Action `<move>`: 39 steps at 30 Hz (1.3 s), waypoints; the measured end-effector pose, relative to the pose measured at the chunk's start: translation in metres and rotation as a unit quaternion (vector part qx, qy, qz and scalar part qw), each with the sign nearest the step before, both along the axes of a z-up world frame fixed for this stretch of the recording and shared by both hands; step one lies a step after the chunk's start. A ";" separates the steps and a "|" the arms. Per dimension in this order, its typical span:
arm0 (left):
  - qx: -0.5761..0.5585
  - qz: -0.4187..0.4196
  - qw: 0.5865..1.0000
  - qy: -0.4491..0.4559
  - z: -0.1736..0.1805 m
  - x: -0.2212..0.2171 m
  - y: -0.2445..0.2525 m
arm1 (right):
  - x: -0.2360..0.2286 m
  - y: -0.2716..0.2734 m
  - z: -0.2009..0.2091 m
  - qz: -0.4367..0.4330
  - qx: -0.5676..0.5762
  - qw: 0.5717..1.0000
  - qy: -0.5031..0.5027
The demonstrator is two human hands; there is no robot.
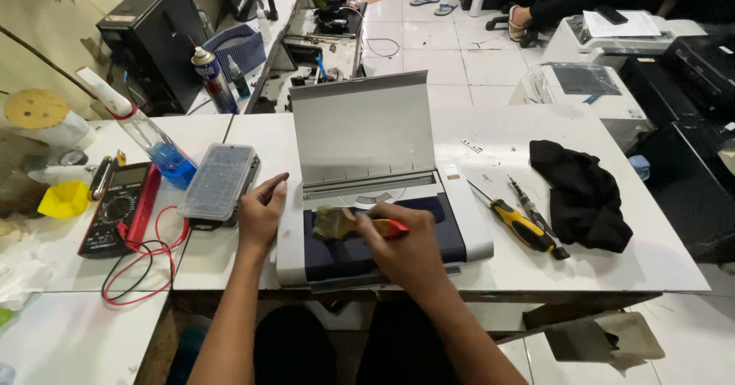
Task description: The person uses a screwdriver to remove screws from the bottom of a Canon printer. They then open the printer lid and use a brush to clean the inside of the lid and the glass surface.
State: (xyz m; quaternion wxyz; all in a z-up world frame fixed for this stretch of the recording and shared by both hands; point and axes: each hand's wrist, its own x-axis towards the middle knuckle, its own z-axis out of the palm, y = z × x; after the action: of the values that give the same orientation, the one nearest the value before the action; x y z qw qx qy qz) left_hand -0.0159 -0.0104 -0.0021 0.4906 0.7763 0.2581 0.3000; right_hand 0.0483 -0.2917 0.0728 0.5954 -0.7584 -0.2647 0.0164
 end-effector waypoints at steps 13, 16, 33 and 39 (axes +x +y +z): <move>-0.002 0.015 1.000 -0.005 -0.007 0.004 0.000 | 0.069 -0.090 0.008 -0.125 -0.044 0.977 0.169; -0.001 0.007 1.000 -0.016 -0.007 0.003 -0.003 | 0.013 -0.003 -0.022 -0.023 -0.001 1.000 0.007; 0.018 0.002 1.000 -0.014 -0.008 0.001 -0.002 | 0.021 -0.036 -0.010 -0.054 -0.019 0.998 -0.025; 0.020 -0.011 1.000 -0.009 -0.012 0.005 0.002 | 0.061 -0.087 0.002 -0.052 -0.050 0.996 -0.053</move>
State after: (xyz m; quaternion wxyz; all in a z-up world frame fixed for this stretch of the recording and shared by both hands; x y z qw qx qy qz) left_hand -0.0111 -0.0085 -0.0136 0.4808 0.7857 0.2396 0.3067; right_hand 0.1092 -0.3790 0.0744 0.5416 -0.8000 -0.2550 -0.0421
